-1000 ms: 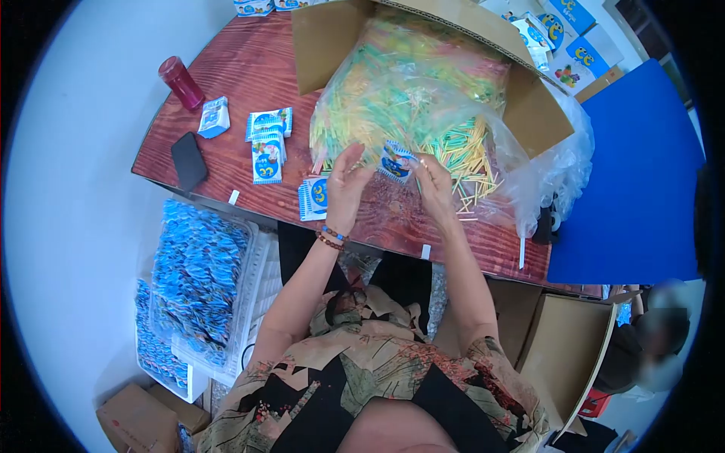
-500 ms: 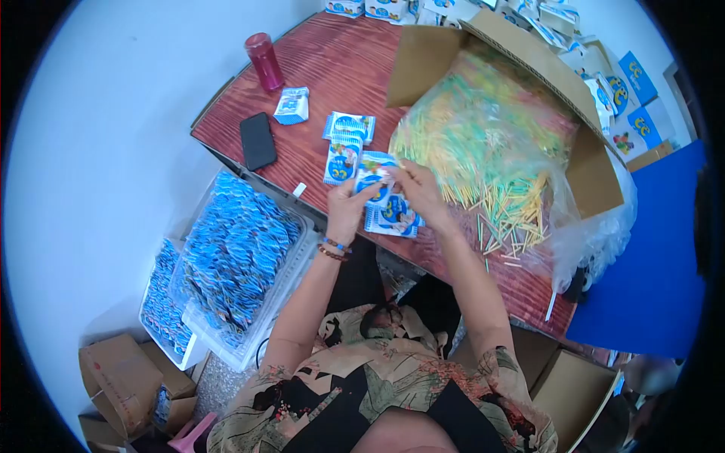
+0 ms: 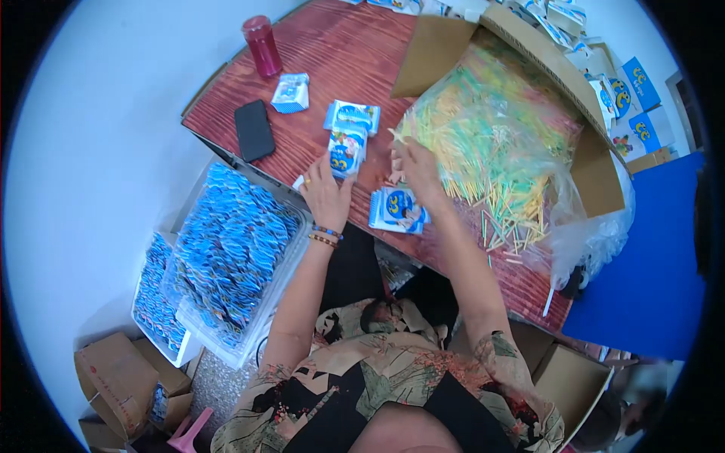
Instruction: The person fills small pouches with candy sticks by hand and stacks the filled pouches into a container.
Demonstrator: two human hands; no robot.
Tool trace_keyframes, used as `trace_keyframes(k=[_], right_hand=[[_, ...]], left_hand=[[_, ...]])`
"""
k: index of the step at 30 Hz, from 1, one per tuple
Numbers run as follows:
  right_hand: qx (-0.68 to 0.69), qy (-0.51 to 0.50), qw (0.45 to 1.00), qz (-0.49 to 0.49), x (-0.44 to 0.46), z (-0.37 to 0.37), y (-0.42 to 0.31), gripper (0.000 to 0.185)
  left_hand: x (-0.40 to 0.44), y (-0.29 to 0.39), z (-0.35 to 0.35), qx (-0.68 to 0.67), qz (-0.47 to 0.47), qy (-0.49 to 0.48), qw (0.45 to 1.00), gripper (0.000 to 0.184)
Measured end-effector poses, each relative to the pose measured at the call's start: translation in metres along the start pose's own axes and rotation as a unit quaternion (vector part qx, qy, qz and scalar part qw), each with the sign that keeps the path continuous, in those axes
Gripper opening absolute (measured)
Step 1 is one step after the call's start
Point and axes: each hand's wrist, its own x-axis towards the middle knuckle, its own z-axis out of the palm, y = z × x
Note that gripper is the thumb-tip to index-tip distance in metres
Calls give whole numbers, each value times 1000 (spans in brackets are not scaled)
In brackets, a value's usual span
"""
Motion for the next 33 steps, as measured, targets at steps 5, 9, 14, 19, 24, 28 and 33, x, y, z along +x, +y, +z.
trace_keyframes(k=[5, 9, 14, 19, 24, 28, 33], right_hand=[[-271, 230, 926, -130, -68, -113, 90, 27], [-298, 287, 908, 64, -109, -190, 100, 31], [-471, 315, 822, -64, -124, -212, 127, 33], [-288, 270, 910, -129, -121, -150, 86, 32], [66, 97, 993, -19, -103, -76, 41, 30], [212, 3, 977, -4, -84, -67, 50, 9], [310, 35, 950, -19, -102, -71, 62, 8]], left_hand=[[-12, 4, -7, -66, 27, 32, 997, 55], [-35, 35, -6, -71, 67, -80, 992, 49], [-34, 61, 12, -74, 120, -86, 986, 39], [-29, 54, 26, -119, 160, -70, 977, 29], [-16, 62, 13, -186, 221, -77, 954, 26], [-15, 77, -1, -295, 176, -152, 927, 24], [-30, 91, 1, -554, -138, -308, 761, 15]])
